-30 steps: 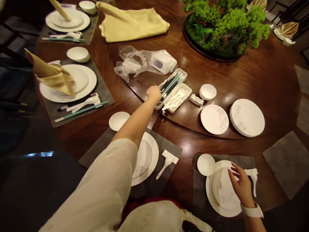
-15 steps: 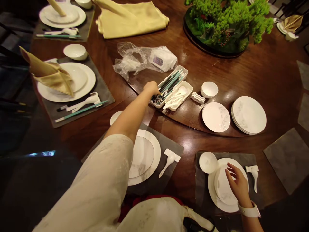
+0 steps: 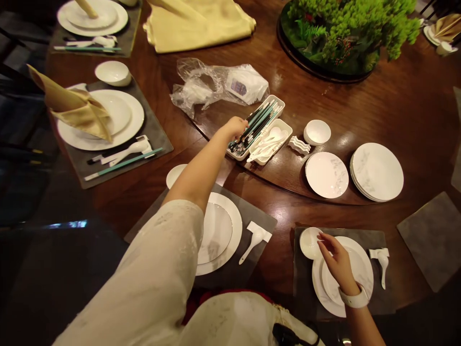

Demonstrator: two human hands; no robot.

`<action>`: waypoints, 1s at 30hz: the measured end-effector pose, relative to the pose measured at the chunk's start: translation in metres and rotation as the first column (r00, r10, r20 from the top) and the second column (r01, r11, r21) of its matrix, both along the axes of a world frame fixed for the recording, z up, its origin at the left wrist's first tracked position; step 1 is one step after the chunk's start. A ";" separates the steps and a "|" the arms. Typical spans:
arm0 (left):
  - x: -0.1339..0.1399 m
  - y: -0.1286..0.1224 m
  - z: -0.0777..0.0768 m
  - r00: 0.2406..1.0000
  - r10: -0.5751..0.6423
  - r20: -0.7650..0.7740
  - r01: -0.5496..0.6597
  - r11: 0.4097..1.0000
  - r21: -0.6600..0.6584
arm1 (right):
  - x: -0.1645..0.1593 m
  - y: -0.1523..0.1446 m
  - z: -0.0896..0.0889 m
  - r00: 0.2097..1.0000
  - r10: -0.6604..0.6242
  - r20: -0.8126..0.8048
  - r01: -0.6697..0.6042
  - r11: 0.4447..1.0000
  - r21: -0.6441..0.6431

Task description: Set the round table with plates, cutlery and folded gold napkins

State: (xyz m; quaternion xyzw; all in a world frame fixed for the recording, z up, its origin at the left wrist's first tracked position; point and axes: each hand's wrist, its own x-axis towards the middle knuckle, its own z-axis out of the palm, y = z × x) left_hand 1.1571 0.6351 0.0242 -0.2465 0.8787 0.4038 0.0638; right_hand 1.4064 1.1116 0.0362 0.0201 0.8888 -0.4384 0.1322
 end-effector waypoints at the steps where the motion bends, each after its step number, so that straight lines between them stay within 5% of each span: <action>1: 0.011 0.014 0.007 1.000 -0.008 -0.008 0.009 0.996 0.094 | -0.009 -0.018 0.003 0.999 -0.023 0.038 0.026 0.995 -0.093; 4: 0.066 0.074 0.030 0.960 -0.242 -0.142 0.276 0.903 0.328 | -0.049 -0.089 0.015 0.982 -0.062 0.176 0.135 0.887 -0.441; 6: 0.108 0.113 0.042 0.846 -0.465 -0.261 0.532 0.774 0.343 | -0.080 -0.140 0.022 0.966 -0.063 0.249 0.219 0.712 -0.667; 9: 0.140 0.132 0.048 0.668 -0.676 -0.312 0.744 0.611 0.271 | -0.113 -0.196 0.029 0.931 -0.191 0.312 0.365 0.513 -0.776; 11: 0.129 0.112 0.041 0.716 -0.654 -0.245 0.697 0.691 0.194 | -0.123 -0.211 0.031 0.903 -0.295 0.312 0.419 0.448 -0.790; 13: 0.102 0.076 0.026 0.885 -0.439 -0.155 0.446 0.895 0.013 | -0.125 -0.214 0.032 0.890 -0.345 0.298 0.432 0.429 -0.793; 14: 0.086 0.057 0.017 0.942 -0.312 -0.123 0.301 0.949 -0.097 | -0.124 -0.214 0.033 0.890 -0.344 0.299 0.432 0.431 -0.792; 18: 0.046 0.018 -0.013 0.990 -0.127 0.059 0.139 0.942 -0.306 | -0.118 -0.216 0.031 0.909 -0.243 0.338 0.415 0.463 -0.783; 24: 0.036 0.036 -0.012 0.979 -0.086 0.184 0.153 0.906 -0.393 | -0.113 -0.234 0.021 0.926 -0.109 0.361 0.361 0.531 -0.767; 28: 0.030 0.027 -0.008 0.980 -0.114 0.165 0.169 0.913 -0.370 | -0.114 -0.241 0.014 0.923 -0.049 0.383 0.348 0.535 -0.770; 30: 0.033 0.017 -0.007 0.983 -0.115 0.144 0.145 0.965 -0.219 | -0.116 -0.244 0.012 0.922 -0.028 0.387 0.341 0.532 -0.775</action>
